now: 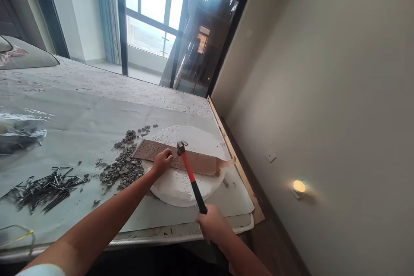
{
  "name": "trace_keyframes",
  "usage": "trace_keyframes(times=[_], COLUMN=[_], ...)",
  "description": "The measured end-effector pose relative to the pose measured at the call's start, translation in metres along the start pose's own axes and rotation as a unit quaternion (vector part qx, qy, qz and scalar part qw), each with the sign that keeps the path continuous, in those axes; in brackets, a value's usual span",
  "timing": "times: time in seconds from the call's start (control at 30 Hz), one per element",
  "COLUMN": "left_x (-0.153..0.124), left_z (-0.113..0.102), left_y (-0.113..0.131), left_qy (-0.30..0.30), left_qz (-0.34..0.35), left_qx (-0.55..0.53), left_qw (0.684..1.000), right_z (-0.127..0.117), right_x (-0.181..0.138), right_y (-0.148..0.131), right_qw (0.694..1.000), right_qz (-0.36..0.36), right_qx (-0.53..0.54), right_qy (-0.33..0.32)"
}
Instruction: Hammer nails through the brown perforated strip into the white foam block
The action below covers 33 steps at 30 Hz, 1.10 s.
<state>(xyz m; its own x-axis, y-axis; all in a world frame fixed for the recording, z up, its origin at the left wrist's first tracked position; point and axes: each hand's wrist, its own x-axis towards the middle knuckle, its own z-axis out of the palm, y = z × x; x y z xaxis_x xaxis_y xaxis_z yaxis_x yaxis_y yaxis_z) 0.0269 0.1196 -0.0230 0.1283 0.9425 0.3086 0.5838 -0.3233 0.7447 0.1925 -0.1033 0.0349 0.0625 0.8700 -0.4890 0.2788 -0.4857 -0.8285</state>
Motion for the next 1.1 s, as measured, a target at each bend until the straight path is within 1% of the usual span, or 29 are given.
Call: trace_keyframes(times=[0.07,0.13,0.23,0.27,0.33,0.4,0.47,0.57,0.63,0.73,0.8,0.87,0.9,0.97,1.03,1.1], left_x=[0.001,0.003,0.005,0.006,0.009,0.011,0.011,0.004,-0.009,-0.037,-0.059,-0.081,-0.092,-0.115,-0.139,-0.162], left_z=[-0.001,-0.002,-0.005,-0.006,-0.008,-0.013,-0.022,-0.042,-0.060,-0.091,-0.111,-0.124,-0.128,-0.128,-0.120,-0.110], left_y=[0.001,0.002,0.003,0.004,0.006,0.008,0.010,0.013,0.012,0.009,0.008,0.011,0.016,0.029,0.046,0.062], left_qy=[-0.003,-0.009,-0.021,-0.026,-0.038,-0.048,-0.050,-0.020,0.002,0.019,0.034,0.037,0.027,-0.017,-0.091,-0.170], left_qz=[-0.012,-0.026,-0.051,-0.057,-0.069,-0.090,-0.110,-0.112,-0.102,-0.093,-0.099,-0.118,-0.130,-0.153,-0.173,-0.169], left_qx=[-0.025,-0.058,-0.113,-0.130,-0.168,-0.227,-0.295,-0.354,-0.357,-0.339,-0.322,-0.309,-0.306,-0.304,-0.291,-0.262], left_qw=[1.000,0.998,0.992,0.990,0.983,0.969,0.948,0.928,0.929,0.936,0.941,0.943,0.943,0.940,0.936,0.935], right_z=[-0.001,0.001,0.007,0.008,0.009,0.008,0.008,0.012,0.016,0.022,0.027,0.034,0.039,0.048,0.059,0.068], right_x=[0.001,0.004,0.010,0.011,0.010,0.008,0.006,0.007,0.009,0.005,-0.004,-0.017,-0.024,-0.037,-0.048,-0.054], right_y=[-0.001,0.003,0.010,0.010,0.006,0.000,-0.003,0.001,0.008,0.015,0.018,0.018,0.017,0.016,0.013,0.008], right_qw=[1.000,1.000,0.998,0.997,0.997,0.998,0.999,0.997,0.996,0.992,0.985,0.979,0.976,0.972,0.972,0.973], right_qz=[-0.011,0.010,0.060,0.068,0.060,0.039,0.034,0.055,0.059,0.028,0.009,0.005,0.005,0.003,-0.002,-0.013], right_qx=[0.004,0.005,0.012,0.020,0.033,0.037,0.036,0.035,0.052,0.119,0.162,0.189,0.201,0.213,0.210,0.204], right_qy=[-0.001,-0.011,-0.022,-0.025,-0.023,-0.021,-0.020,-0.030,-0.032,-0.041,-0.056,-0.075,-0.085,-0.097,-0.102,-0.104])
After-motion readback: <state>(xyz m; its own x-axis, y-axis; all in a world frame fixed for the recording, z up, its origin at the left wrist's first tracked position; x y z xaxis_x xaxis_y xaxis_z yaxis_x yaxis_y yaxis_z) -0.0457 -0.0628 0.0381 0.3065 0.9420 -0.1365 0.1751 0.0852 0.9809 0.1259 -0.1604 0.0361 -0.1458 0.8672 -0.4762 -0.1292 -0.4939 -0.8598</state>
